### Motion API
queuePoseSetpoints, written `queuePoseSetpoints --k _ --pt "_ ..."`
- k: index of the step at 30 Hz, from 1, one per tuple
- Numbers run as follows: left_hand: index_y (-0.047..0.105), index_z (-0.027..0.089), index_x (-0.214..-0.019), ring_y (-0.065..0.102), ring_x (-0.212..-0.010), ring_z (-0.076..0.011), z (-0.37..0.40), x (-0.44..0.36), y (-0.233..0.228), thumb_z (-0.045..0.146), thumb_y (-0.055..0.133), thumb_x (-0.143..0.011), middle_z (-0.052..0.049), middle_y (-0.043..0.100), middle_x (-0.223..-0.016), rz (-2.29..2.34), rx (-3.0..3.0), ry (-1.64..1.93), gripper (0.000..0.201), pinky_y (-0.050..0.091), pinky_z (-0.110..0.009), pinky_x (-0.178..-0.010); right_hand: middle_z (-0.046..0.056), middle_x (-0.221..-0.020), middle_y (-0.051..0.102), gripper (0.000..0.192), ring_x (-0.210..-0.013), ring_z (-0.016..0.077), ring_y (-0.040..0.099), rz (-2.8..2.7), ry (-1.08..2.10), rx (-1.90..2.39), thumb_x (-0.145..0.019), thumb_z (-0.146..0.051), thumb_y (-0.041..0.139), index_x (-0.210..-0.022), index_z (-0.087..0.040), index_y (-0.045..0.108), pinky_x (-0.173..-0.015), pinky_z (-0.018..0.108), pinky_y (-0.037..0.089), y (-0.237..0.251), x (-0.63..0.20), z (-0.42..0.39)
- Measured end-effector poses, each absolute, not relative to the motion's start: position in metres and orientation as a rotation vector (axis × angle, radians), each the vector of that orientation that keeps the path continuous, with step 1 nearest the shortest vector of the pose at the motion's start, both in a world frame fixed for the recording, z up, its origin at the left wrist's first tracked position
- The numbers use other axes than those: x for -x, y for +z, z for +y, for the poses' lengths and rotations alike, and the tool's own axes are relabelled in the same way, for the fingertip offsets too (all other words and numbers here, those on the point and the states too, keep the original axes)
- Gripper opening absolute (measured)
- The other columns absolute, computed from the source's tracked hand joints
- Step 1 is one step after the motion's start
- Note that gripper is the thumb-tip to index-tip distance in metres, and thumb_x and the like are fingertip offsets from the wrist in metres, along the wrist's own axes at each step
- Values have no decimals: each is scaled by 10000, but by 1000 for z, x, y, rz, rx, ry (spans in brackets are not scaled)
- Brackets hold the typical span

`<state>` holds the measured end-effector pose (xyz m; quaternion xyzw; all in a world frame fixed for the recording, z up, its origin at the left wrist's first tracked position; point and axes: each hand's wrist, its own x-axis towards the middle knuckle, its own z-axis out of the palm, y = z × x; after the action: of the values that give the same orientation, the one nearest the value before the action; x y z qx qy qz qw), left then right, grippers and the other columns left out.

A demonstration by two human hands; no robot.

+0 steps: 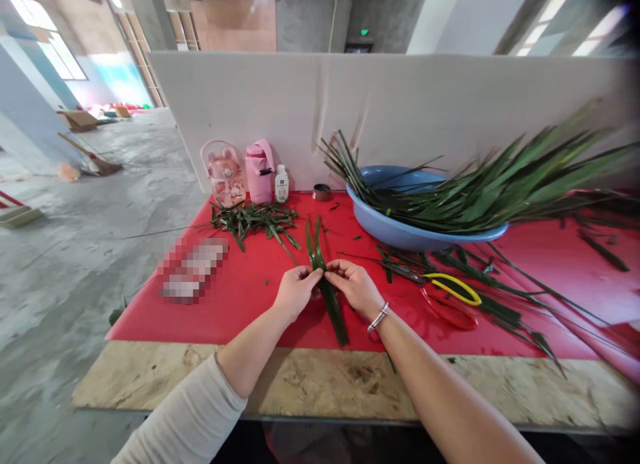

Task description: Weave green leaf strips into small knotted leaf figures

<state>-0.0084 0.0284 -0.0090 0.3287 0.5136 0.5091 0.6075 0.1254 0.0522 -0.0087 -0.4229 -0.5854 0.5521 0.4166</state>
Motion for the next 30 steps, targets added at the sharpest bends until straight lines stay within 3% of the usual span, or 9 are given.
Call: queuePoseSetpoints --k 3,6,8,12,18,24,30 --pt "529 155 -587 489 -473 -86 30 12 -7 440 711 -564 37 516 -517 1122 -762 1217 338 419 -210 -488 -40 -587 557 355 -373 84 449 -1450 1331 1162 -757 -391 542 -1042 -180 520 -373 213 365 -8 -127 53" --pt "553 148 -590 477 -479 -83 32 16 -8 435 711 -563 31 528 -527 1134 -780 1262 328 394 -203 -488 24 -870 617 535 -509 106 546 -1430 1139 1178 -726 -359 593 -1206 -220 402 -450 237 450 -4 -127 51" --pt "581 143 -616 450 -466 -76 32 17 -11 428 692 -594 34 521 -522 1184 -846 1263 306 360 -194 -468 55 -941 614 433 -652 132 578 -1505 1081 1172 -721 -374 607 -1098 -191 500 -569 260 487 -2 -126 49" --pt "586 137 -611 422 -461 -70 31 16 -18 399 661 -642 45 478 -501 1192 -1007 1250 274 326 -184 -450 27 -752 624 232 -692 144 561 -1674 1105 1193 -721 -367 598 -819 -157 606 -665 270 457 -2 -124 48" --pt "580 148 -664 498 -495 -103 29 13 -20 389 622 -668 33 515 -540 1193 -949 1196 245 422 -215 -496 -23 -638 560 156 -595 108 486 -1637 1141 1245 -667 -302 602 -713 -154 580 -592 235 399 -4 -125 51" --pt "593 137 -643 455 -464 -81 30 15 -19 315 613 -662 30 517 -516 1297 -1047 1189 180 359 -182 -442 -26 -607 526 186 -558 96 445 -1686 1284 1217 -690 -327 588 -692 -141 584 -535 218 359 -5 -125 48" --pt "580 141 -676 466 -459 -78 29 10 -14 297 627 -632 41 513 -524 1180 -728 1228 169 396 -194 -462 -10 -634 562 162 -600 115 475 -1682 1035 1194 -711 -317 588 -700 -156 598 -585 236 397 -5 -118 43"
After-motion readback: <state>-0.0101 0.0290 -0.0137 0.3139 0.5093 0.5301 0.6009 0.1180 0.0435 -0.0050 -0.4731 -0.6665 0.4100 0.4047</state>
